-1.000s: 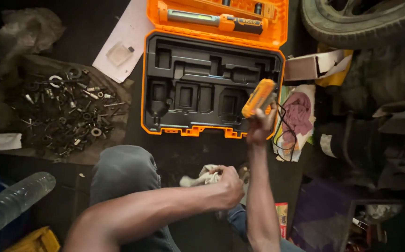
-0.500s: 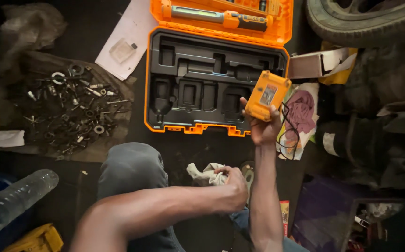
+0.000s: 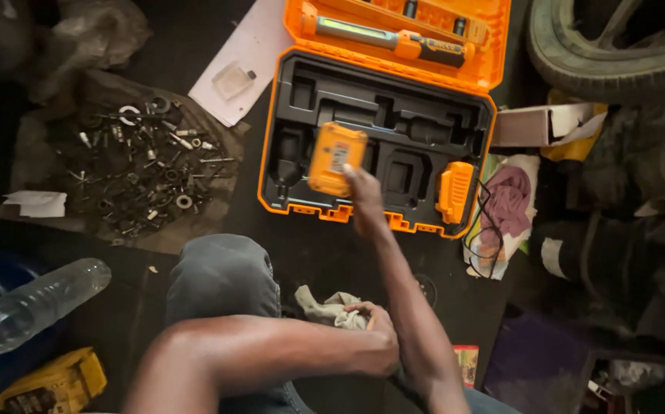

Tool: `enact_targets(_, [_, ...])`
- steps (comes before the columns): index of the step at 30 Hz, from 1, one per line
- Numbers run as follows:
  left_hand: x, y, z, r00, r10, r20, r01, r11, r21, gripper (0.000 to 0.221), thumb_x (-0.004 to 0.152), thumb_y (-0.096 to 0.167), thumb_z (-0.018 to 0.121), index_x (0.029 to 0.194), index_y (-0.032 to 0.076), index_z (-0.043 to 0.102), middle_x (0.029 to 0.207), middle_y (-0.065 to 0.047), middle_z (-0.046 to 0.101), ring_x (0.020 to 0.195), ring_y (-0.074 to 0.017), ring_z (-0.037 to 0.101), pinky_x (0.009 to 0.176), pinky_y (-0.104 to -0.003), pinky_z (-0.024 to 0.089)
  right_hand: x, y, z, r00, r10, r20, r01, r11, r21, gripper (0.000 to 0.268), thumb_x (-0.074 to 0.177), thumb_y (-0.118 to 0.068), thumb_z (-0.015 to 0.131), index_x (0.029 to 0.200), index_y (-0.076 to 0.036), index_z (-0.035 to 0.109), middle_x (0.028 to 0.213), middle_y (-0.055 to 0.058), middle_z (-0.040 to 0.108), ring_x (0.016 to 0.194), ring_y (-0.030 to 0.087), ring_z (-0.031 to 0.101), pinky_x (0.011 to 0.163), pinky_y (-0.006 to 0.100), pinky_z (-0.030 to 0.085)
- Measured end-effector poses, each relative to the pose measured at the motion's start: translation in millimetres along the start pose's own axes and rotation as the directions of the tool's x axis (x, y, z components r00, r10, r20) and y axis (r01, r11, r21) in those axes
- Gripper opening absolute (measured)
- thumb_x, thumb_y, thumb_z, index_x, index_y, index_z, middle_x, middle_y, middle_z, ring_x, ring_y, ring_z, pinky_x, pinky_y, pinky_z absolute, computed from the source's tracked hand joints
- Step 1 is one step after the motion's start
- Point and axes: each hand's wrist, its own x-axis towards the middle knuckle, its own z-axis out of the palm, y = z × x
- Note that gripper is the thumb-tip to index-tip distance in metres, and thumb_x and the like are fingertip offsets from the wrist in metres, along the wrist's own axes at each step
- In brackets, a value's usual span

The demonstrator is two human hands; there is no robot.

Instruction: Organizing power tool batteries into an orange carrying case and wiping them with a cloth.

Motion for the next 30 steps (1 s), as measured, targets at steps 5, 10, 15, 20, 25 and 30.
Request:
enact_targets(5, [-31.8, -17.1, 5.0, 1.000, -0.014, -0.022, 0.011, 0.994, -0.112, 0.040, 0.080, 0.031, 0.078, 0.116, 0.014, 0.079, 0.111, -0.015, 0.078, 0.094, -0.0446, 0.072, 0.068, -0.063, 0.059, 17.9, 7.7, 35.8, 0.989, 0.117, 0.086, -0.098, 0.975, -0.198, 0.039, 0.103, -0.030, 0.066, 0.124, 0.002, 0.067, 0.104, 0.011, 0.066, 0.088, 0.017, 0.059, 0.078, 0.033, 0.047])
enact_targets(10, [11.8, -13.1, 23.0, 0.997, -0.074, 0.022, 0.075, 0.993, -0.094, 0.042, 0.078, 0.032, 0.083, 0.115, 0.012, 0.079, 0.108, -0.013, 0.079, 0.091, -0.0405, 0.074, 0.068, -0.062, 0.060, 32.1, 8.2, 58.9, 0.981, 0.155, 0.113, -0.108, 0.934, -0.341, 0.038, 0.097, -0.026, 0.067, 0.124, 0.000, 0.065, 0.111, 0.009, 0.075, 0.097, 0.015, 0.072, 0.083, 0.029, 0.059])
enact_targets(15, [-9.8, -22.9, 17.1, 0.998, -0.059, -0.003, 0.059, 0.995, -0.077, 0.040, 0.077, 0.032, 0.081, 0.112, 0.012, 0.080, 0.106, -0.013, 0.080, 0.090, -0.0399, 0.075, 0.068, -0.060, 0.060, 29.3, -20.0, 81.5, 0.982, 0.185, 0.033, -0.150, 0.879, -0.453, 0.043, 0.095, -0.020, 0.068, 0.131, 0.001, 0.064, 0.116, 0.012, 0.073, 0.100, 0.019, 0.071, 0.083, 0.032, 0.059])
enact_targets(20, [13.9, -19.8, 22.2, 0.997, -0.072, 0.033, 0.074, 0.996, -0.052, 0.039, 0.078, 0.033, 0.081, 0.112, 0.013, 0.080, 0.106, -0.012, 0.080, 0.090, -0.0387, 0.075, 0.068, -0.059, 0.060, 44.0, -9.9, 67.0, 0.982, 0.172, 0.078, -0.117, 0.881, -0.459, 0.044, 0.096, -0.019, 0.066, 0.132, 0.004, 0.063, 0.121, 0.015, 0.074, 0.107, 0.021, 0.073, 0.089, 0.033, 0.060])
enact_targets(25, [57.0, -9.7, 30.5, 0.993, -0.092, 0.068, 0.097, 0.992, -0.079, 0.038, 0.080, 0.034, 0.078, 0.111, 0.013, 0.080, 0.107, -0.010, 0.080, 0.090, -0.0383, 0.074, 0.069, -0.061, 0.059, 46.4, -14.0, 69.7, 0.988, 0.142, 0.063, -0.090, 0.854, -0.512, 0.046, 0.095, -0.018, 0.067, 0.134, 0.006, 0.061, 0.124, 0.017, 0.073, 0.108, 0.021, 0.073, 0.091, 0.032, 0.060])
enact_targets(30, [15.9, -21.1, 27.5, 0.986, -0.093, 0.136, 0.084, 0.994, 0.070, 0.041, 0.080, 0.035, 0.077, 0.112, 0.010, 0.080, 0.109, -0.013, 0.081, 0.092, -0.0379, 0.075, 0.068, -0.056, 0.060, 44.4, -20.6, 73.1, 0.985, 0.156, -0.069, -0.164, 0.755, -0.635, 0.047, 0.093, -0.023, 0.069, 0.133, 0.002, 0.063, 0.113, 0.015, 0.077, 0.096, 0.019, 0.076, 0.082, 0.031, 0.062])
